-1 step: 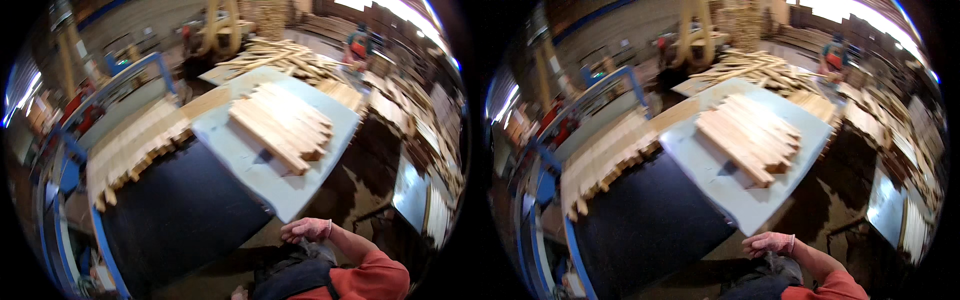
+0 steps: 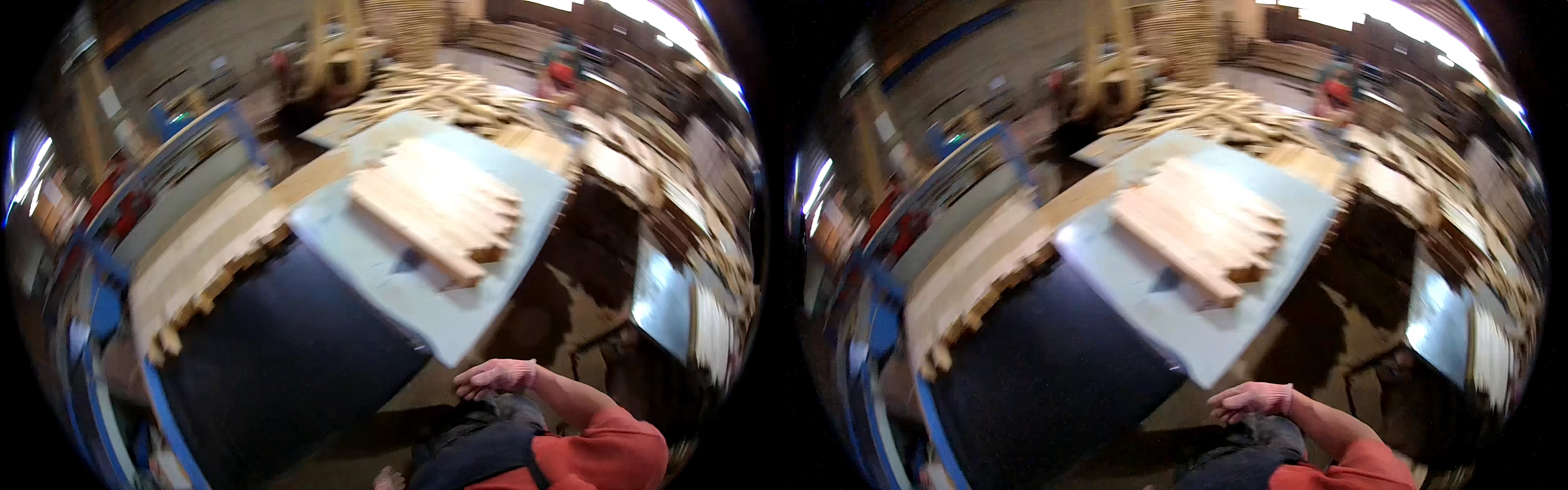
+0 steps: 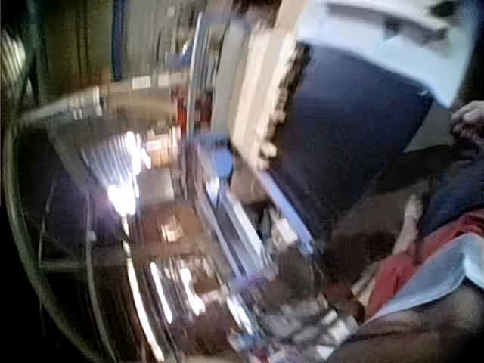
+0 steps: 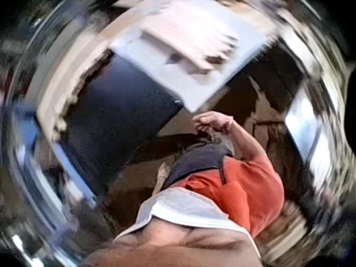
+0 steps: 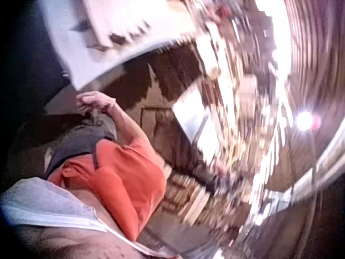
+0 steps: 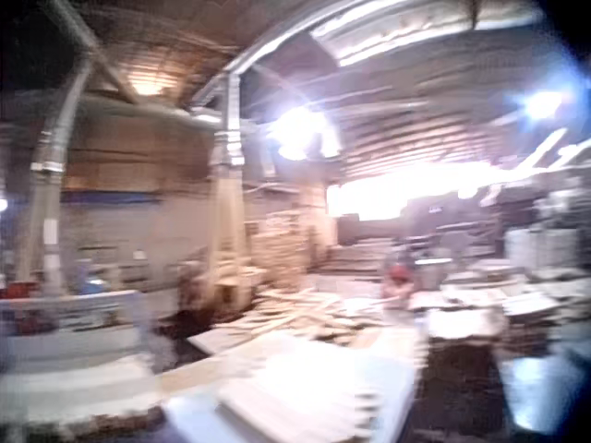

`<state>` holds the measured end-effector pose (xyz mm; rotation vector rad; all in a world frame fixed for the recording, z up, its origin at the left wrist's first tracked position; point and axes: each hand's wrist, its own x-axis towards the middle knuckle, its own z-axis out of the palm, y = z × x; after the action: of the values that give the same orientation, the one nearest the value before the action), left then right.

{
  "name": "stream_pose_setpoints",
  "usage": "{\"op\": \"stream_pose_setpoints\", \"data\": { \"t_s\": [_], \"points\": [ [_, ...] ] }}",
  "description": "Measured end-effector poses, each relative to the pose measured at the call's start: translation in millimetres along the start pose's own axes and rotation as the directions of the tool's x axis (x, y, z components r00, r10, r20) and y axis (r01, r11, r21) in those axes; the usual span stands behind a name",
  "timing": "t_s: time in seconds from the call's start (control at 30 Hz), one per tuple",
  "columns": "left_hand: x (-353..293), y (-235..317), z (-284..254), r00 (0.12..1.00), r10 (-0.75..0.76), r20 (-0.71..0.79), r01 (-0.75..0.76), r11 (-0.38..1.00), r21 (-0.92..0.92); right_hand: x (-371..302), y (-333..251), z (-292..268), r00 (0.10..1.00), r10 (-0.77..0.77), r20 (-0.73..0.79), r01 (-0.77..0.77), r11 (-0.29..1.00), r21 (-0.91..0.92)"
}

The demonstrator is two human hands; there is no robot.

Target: The person repeatedly picks up stacks of light-colored wooden planks from a table and places them onto a conveyor belt. The person wears gloves and handles the planks in batches, aligning them before feeding them into the machine.

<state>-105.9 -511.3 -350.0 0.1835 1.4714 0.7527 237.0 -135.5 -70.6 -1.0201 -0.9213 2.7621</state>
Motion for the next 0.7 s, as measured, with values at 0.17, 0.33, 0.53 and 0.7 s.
{"op": "stream_pose_setpoints", "data": {
  "t_s": [0.17, 0.33, 0.53, 0.7],
  "points": [
    [64.4, 183.4, -10.0, 0.998, -0.034, -0.051, 0.046, 0.967, 0.249, 70.1, 15.7, -59.0, 0.921, -0.252, -0.298, 0.034, 0.812, -0.582],
    [91.9, 312.2, 39.6, 0.999, -0.011, -0.038, 0.027, 0.888, 0.459, 110.4, 56.9, -128.5, 0.597, -0.337, -0.728, -0.163, 0.838, -0.522],
    [112.4, 378.8, 85.9, 0.999, -0.028, -0.029, 0.04, 0.803, 0.594, 107.4, 138.8, -175.9, 0.52, -0.12, -0.846, -0.114, 0.971, -0.208],
    [113.9, 404.3, 98.7, 0.999, -0.025, -0.044, 0.047, 0.775, 0.63, 75.4, 179.2, -174.0, 0.474, -0.117, -0.873, -0.062, 0.984, -0.166]
  ]
}}
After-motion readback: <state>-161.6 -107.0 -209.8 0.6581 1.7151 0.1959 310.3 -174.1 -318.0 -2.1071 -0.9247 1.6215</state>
